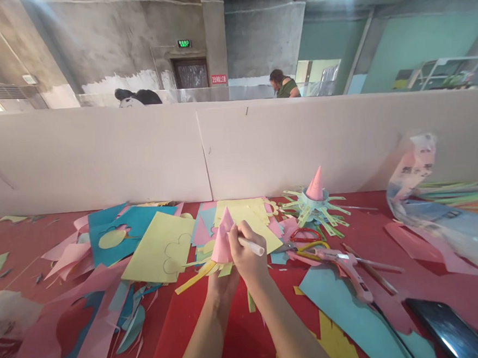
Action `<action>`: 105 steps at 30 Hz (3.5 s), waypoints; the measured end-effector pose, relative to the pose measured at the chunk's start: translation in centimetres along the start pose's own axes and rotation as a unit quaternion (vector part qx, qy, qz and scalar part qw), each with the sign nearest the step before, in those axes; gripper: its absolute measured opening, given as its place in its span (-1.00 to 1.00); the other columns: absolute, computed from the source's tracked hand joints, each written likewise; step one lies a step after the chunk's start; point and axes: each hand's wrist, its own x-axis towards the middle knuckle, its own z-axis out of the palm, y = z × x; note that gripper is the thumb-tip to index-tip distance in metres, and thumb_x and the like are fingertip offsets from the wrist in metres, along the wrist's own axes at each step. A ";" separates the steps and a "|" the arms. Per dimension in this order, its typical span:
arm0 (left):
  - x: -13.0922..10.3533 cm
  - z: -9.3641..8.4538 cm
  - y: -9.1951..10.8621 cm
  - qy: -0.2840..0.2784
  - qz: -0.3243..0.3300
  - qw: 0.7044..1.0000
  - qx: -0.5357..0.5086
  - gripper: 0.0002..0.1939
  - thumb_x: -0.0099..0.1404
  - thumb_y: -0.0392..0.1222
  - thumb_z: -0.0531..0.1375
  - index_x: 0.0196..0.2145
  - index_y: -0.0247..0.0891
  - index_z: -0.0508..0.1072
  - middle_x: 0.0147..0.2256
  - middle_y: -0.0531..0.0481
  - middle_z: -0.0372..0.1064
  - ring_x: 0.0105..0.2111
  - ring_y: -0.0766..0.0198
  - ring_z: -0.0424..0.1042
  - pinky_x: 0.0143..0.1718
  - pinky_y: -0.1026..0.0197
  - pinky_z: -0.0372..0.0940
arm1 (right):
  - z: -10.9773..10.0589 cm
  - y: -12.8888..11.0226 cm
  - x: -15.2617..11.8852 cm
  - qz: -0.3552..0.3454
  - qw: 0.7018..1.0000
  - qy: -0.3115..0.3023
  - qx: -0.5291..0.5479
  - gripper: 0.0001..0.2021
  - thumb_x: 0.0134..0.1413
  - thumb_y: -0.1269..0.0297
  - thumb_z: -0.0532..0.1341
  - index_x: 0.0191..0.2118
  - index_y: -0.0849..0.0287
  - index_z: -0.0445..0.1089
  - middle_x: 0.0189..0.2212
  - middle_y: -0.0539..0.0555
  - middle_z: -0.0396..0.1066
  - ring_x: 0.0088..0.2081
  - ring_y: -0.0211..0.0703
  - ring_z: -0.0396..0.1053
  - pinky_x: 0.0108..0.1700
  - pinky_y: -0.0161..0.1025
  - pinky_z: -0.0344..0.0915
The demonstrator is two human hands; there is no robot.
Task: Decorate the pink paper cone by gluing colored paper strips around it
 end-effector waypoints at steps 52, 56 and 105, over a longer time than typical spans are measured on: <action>0.3 -0.8 0.0 0.065 0.019 0.997 -0.027 -0.60 0.17 -0.21 0.19 0.00 -0.21 0.40 -0.11 -0.11 0.43 -0.04 0.09 0.36 -0.01 0.13 0.27 | 0.2 -0.7 -0.2 0.014 0.998 -0.041 0.034 -0.67 0.11 0.28 0.06 -0.63 0.11 -0.03 -0.76 -0.14 0.02 -0.68 -0.39 0.03 -0.61 -0.44 0.03; 0.5 -0.8 -0.1 0.062 0.030 0.997 -0.031 -0.57 0.17 -0.20 0.19 0.03 -0.19 0.37 -0.13 -0.10 0.44 -0.06 0.12 0.38 -0.02 0.15 0.28 | 0.1 -0.6 -0.2 0.018 0.998 -0.049 0.030 -0.68 0.10 0.28 0.05 -0.63 0.12 -0.03 -0.74 -0.14 0.03 -0.67 -0.40 0.03 -0.60 -0.44 0.02; 0.7 -0.5 0.0 0.043 0.039 0.996 -0.068 -0.53 0.14 -0.20 0.23 0.04 -0.19 0.36 -0.06 -0.11 0.42 -0.04 0.13 0.38 -0.02 0.20 0.29 | 0.3 -0.3 -0.3 0.054 0.996 -0.029 0.060 -0.66 0.14 0.25 0.07 -0.62 0.12 0.04 -0.76 -0.12 0.13 -0.68 -0.38 0.11 -0.56 -0.43 0.09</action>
